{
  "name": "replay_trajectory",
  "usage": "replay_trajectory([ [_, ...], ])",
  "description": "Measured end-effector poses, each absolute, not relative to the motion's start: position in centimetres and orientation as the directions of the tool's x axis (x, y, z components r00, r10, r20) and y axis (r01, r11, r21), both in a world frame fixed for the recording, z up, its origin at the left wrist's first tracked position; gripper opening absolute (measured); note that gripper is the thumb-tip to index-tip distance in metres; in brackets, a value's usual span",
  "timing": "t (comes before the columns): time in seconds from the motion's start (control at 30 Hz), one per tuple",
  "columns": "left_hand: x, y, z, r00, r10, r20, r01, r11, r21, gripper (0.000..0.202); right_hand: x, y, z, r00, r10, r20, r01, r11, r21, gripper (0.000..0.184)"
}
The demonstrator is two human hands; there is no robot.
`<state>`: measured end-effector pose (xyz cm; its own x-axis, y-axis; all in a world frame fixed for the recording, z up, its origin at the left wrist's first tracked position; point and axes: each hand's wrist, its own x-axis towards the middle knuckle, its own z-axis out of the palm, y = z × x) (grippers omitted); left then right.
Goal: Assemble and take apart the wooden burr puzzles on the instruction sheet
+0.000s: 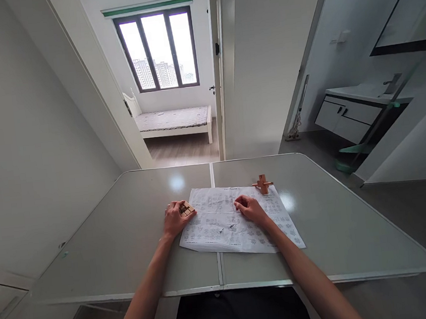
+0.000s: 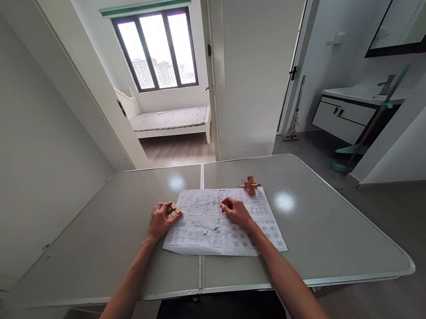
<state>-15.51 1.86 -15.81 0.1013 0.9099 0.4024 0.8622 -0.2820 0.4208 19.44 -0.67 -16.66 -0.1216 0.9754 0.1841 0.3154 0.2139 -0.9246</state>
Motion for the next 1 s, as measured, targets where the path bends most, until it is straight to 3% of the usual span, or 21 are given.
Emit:
replay_trajectory([
  [0.27,-15.4,1.8,-15.6,0.113,0.905,0.410,0.843,-0.305,0.442,0.056,19.4,-0.7,-16.5,-0.125,0.975,0.183,0.318,0.214,-0.924,0.028],
  [0.47,-14.7,1.2,-14.6,0.077,0.865,0.497,0.827,-0.333,0.453,0.057,19.2,-1.1,-16.0,-0.119,0.973,0.196,0.306,0.224,-0.925,0.032],
  [0.63,-10.9,0.4,-12.7,0.272,0.788,0.552,0.707,-0.553,0.441,0.059,18.5,-1.3,-15.7,-0.192,0.962,0.194,0.152,0.224,-0.963,0.037],
  [0.77,-5.9,-0.4,-11.6,0.474,0.685,0.553,0.547,-0.721,0.425,0.066,17.9,-1.6,-15.5,-0.286,0.950,0.126,-0.040,0.119,-0.992,0.048],
  [0.87,-2.9,-1.1,-11.8,0.566,0.624,0.539,0.463,-0.781,0.419,0.066,17.8,-2.2,-15.1,-0.327,0.939,0.106,-0.060,0.091,-0.994,0.051],
  [1.0,-1.3,-2.0,-12.9,0.548,0.643,0.536,0.431,-0.765,0.478,0.064,17.8,-2.9,-14.5,-0.327,0.937,0.125,-0.010,0.129,-0.992,0.046],
])
